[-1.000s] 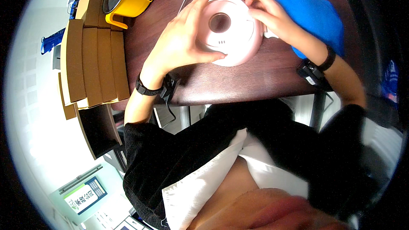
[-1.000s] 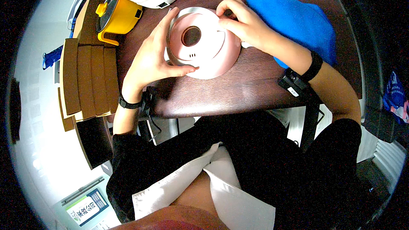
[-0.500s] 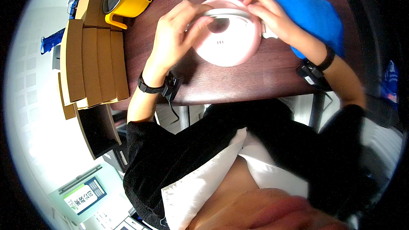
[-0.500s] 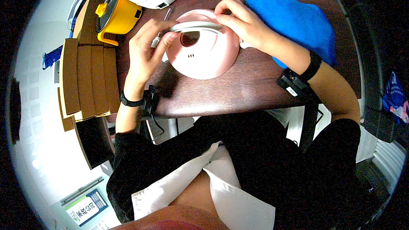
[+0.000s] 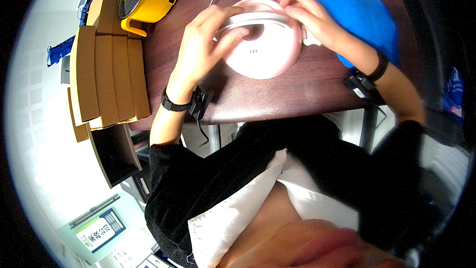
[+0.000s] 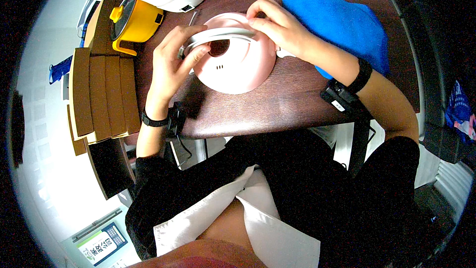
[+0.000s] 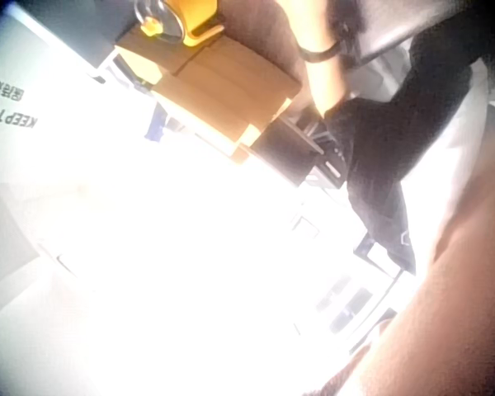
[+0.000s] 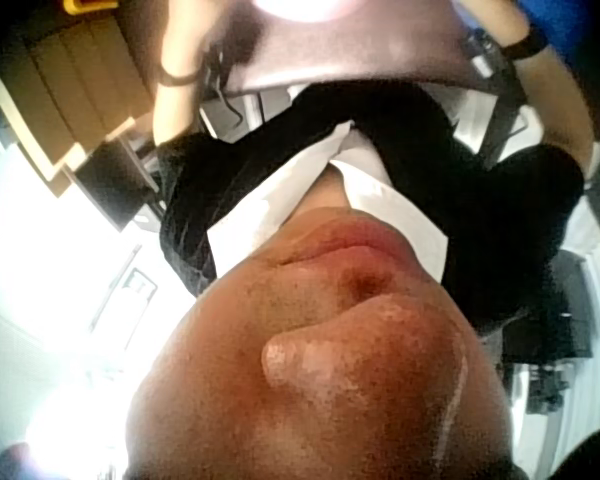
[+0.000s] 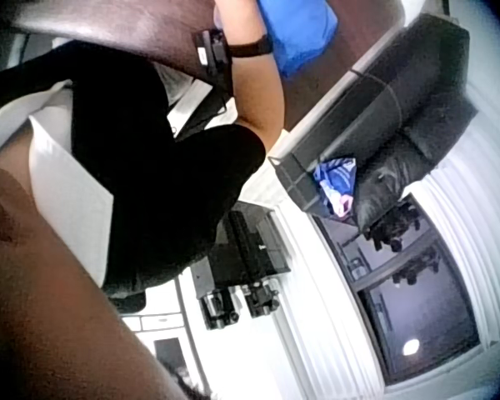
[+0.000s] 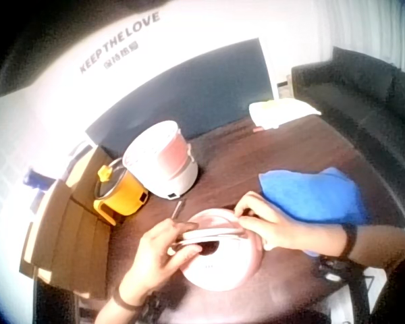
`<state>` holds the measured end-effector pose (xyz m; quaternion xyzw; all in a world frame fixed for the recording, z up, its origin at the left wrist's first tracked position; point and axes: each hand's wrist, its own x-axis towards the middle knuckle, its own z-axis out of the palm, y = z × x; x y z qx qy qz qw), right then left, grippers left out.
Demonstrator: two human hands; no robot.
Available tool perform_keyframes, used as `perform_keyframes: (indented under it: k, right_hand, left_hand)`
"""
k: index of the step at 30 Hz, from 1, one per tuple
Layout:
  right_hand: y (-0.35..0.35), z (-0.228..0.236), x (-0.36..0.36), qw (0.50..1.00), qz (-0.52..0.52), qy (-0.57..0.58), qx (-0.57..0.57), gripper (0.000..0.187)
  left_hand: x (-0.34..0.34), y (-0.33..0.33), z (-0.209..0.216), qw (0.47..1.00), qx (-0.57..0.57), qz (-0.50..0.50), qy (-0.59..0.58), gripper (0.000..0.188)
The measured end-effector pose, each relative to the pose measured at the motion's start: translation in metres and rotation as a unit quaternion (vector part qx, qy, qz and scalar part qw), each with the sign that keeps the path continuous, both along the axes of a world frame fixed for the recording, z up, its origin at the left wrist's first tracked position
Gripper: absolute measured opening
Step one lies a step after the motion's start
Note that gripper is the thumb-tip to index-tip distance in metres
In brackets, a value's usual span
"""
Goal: The person wipes a pink circular appliance part with a blue cloth, then attaches two white curved plastic pieces to its rim. They continue to wipe the part and adjust the attached pieces.
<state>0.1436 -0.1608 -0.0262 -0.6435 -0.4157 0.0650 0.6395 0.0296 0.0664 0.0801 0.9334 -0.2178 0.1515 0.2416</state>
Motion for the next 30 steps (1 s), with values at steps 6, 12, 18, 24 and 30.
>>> perform_keyframes:
  k: [6, 12, 18, 24, 30]
  right_hand:
    - [0.001, 0.0, -0.001, 1.0, -0.007, -0.01, 0.005, 0.014]
    - [-0.001, 0.005, -0.005, 0.999, 0.008, 0.03, -0.016, 0.018]
    - [-0.001, 0.009, -0.002, 0.99, -0.016, -0.142, -0.019, 0.041]
    - [-0.001, 0.007, -0.004, 0.992, -0.017, -0.117, -0.037, 0.049]
    - [0.0, 0.008, -0.003, 0.993, -0.017, -0.108, -0.037, 0.044]
  left_hand:
    - [-0.001, 0.016, 0.0, 0.995, -0.074, 0.058, -0.035, 0.04]
    - [-0.004, 0.031, -0.007, 0.973, -0.187, 0.133, -0.011, 0.039]
    - [0.002, 0.037, -0.02, 0.984, -0.153, 0.083, 0.033, 0.047]
    - [0.003, 0.037, -0.033, 0.947, -0.274, 0.095, 0.137, 0.048]
    - [0.002, 0.034, -0.035, 0.936, -0.295, 0.119, 0.153, 0.051]
